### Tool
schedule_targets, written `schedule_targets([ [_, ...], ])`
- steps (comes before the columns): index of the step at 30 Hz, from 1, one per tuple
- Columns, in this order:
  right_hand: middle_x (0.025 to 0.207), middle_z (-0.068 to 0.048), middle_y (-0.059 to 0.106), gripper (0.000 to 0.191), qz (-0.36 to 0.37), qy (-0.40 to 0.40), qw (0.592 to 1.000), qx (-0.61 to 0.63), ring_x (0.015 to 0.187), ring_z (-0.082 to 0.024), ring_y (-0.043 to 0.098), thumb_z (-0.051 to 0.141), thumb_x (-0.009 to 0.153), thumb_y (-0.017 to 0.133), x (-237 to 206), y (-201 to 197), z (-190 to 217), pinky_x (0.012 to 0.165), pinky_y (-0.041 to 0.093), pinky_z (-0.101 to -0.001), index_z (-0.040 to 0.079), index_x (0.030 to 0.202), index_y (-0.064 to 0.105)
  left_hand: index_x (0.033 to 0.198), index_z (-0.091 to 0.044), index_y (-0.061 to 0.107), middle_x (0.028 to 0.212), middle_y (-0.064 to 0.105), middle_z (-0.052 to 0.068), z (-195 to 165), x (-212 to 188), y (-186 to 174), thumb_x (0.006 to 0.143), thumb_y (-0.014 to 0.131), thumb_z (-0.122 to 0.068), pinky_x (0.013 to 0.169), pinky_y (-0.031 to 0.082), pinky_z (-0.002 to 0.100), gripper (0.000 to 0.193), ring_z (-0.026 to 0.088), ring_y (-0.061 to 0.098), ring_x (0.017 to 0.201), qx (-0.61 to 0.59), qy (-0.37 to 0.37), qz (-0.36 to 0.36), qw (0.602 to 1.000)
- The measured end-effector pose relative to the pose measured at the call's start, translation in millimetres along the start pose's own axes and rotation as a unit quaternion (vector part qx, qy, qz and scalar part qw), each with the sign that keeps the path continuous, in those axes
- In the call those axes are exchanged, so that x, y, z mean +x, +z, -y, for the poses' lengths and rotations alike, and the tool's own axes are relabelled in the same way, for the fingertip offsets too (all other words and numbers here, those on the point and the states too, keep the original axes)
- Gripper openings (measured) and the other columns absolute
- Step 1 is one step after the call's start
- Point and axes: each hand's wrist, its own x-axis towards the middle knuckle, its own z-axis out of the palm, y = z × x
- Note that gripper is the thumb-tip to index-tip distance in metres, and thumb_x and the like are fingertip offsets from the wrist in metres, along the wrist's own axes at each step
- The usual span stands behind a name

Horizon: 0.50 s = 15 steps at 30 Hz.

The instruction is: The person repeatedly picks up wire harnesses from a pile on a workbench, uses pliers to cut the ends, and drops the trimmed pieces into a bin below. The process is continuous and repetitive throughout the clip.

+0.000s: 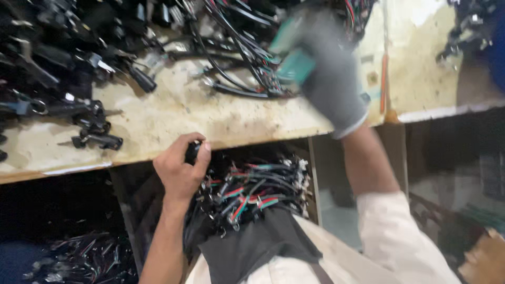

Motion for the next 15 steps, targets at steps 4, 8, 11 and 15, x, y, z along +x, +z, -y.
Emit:
schedule_targets([
  [4, 0.106, -0.018, 0.067, 0.05, 0.149, 0.155, 0.977, 0.011, 0.083, -0.037, 0.067, -0.003, 0.077, 0.073, -81.0, 38.7, 3.5, 0.064, 0.052, -0.0463, 0.007, 0.125, 0.064, 0.097, -0.009, 0.072, 0.083, 0.071, 0.008, 5.9, 0.5, 3.3, 0.092, 0.075, -0.02, 0.068, 0.054, 0.034, 0.012, 0.025, 0.071, 0.073, 0.011, 0.0, 0.002, 1.0],
  [8, 0.108, -0.014, 0.067, 0.042, 0.116, 0.172, 0.976, 0.057, 0.091, -0.036, 0.068, 0.0, 0.078, 0.072, -135.8, 54.2, -26.6, 0.074, 0.056, -0.0454, 0.009, 0.119, 0.065, 0.097, -0.009, 0.072, 0.082, 0.071, 0.008, 10.0, 4.1, 5.8, 0.092, 0.075, -0.019, 0.066, 0.054, 0.033, 0.011, 0.023, 0.071, 0.071, 0.008, 0.001, 0.002, 1.0],
  [11, 0.113, -0.013, 0.067, 0.035, 0.02, 0.195, 0.977, 0.085, 0.086, -0.029, 0.069, -0.003, 0.086, 0.069, -135.2, 39.9, -18.0, 0.074, 0.056, -0.041, 0.006, 0.119, 0.065, 0.098, -0.009, 0.072, 0.085, 0.072, 0.009, 9.6, 5.3, 7.9, 0.093, 0.074, -0.018, 0.067, 0.054, 0.034, 0.011, 0.024, 0.071, 0.072, 0.015, 0.011, 0.008, 1.0],
  [15, 0.1, -0.008, 0.067, 0.033, 0.09, 0.125, 0.985, 0.078, 0.086, -0.029, 0.066, 0.007, 0.077, 0.08, -134.6, 35.6, 32.7, 0.074, 0.053, -0.0423, 0.012, 0.108, 0.07, 0.099, -0.008, 0.072, 0.085, 0.072, 0.009, 8.1, 1.5, 9.2, 0.093, 0.075, -0.018, 0.067, 0.054, 0.034, 0.013, 0.026, 0.071, 0.073, 0.044, 0.028, -0.004, 0.999],
])
